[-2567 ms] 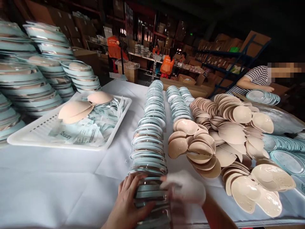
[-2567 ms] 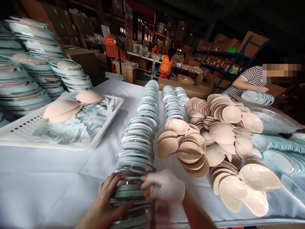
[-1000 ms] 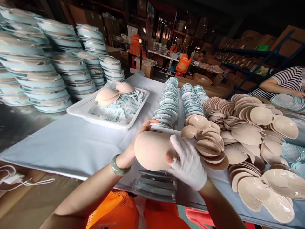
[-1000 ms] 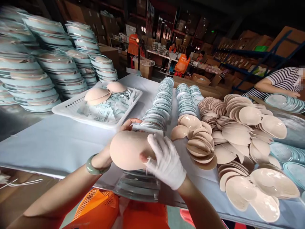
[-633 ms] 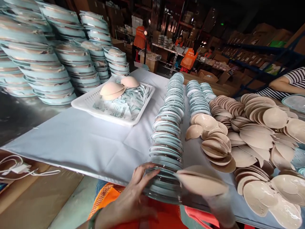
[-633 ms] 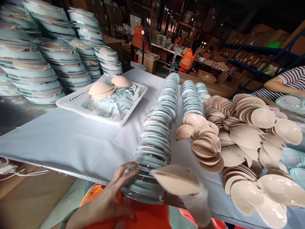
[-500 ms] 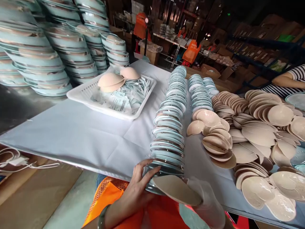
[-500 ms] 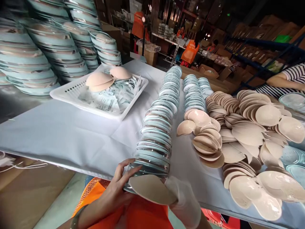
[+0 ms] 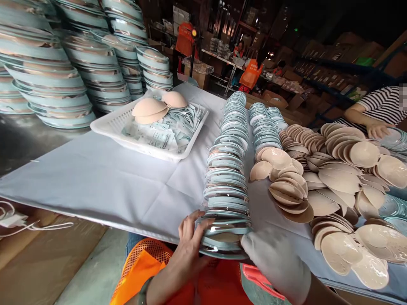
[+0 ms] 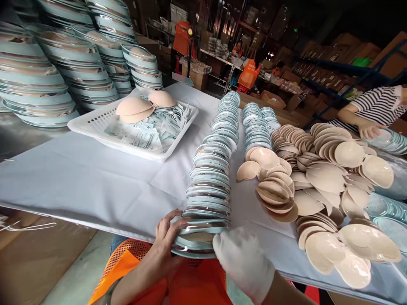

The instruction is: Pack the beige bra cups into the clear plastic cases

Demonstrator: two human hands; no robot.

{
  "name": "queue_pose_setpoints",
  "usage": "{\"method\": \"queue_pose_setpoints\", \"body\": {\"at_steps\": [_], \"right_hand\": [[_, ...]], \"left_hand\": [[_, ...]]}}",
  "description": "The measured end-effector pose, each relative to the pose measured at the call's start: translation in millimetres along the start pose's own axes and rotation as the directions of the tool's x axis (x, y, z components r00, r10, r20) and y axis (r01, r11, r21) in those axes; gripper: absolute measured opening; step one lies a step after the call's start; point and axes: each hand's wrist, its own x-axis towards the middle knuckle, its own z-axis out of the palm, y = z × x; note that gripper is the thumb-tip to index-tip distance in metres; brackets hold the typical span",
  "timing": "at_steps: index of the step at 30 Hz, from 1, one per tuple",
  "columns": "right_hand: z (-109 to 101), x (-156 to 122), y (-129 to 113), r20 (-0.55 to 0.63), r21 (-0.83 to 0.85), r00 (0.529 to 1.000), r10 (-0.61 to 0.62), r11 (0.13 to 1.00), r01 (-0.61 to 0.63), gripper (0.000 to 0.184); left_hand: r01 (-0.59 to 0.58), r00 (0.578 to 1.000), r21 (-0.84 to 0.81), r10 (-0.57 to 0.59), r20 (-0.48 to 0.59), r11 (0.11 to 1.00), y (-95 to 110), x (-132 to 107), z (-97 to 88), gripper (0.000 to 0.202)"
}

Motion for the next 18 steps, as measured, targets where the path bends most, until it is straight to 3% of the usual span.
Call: {"method": "queue_pose_setpoints", "body": {"at_steps": [3,5,6,8,10,13,16,18], "right_hand": [[-9.6,2.9,11.1,0.07,-0.217,0.968,-0.241,0.944,0.25,0.023],[-16.3,4.4,30.2,-0.016,-0.119,0.947,-0.32,0.941,0.316,0.023],[-18.6,4.7,42.2,-0.13,-0.003,0.947,-0.293,0.955,0.295,0.02],[-17.2,5.6,66.1,-0.368,0.197,0.921,-0.123,0.958,0.207,0.015],[-3.3,9.1,82.3,-0.477,0.291,0.879,0.005,0.944,0.153,0.044],[37.8,18.9,83.9,-0.421,0.308,0.907,-0.016,0.938,0.159,0.079],[74.0,27.7,77.8,-0.356,0.289,0.934,-0.033,0.946,0.144,0.086],[80.3,34.4,86.2,-0.39,0.293,0.921,-0.014,0.946,0.138,0.086]], "left_hand": [[-0.037,0.999,0.06,0.039,-0.031,0.998,2.3,4.0,2.5,0.063],[-0.068,0.998,0.099,0.068,0.006,0.993,1.1,7.5,1.6,0.067],[-0.082,0.996,0.115,0.079,0.032,0.99,-0.2,9.2,1.0,0.07],[-0.122,0.992,0.153,0.115,0.05,0.981,-2.9,13.0,1.6,0.081],[-0.23,0.973,0.227,0.228,0.033,0.946,-5.0,18.0,5.6,0.094],[-0.387,0.908,0.4,0.419,0.008,0.83,-8.0,26.6,15.6,0.099],[-0.446,0.88,0.488,0.467,0.085,0.75,-16.5,28.4,18.9,0.085],[-0.462,0.882,0.423,0.454,0.126,0.78,-25.6,26.6,11.2,0.078]]}}
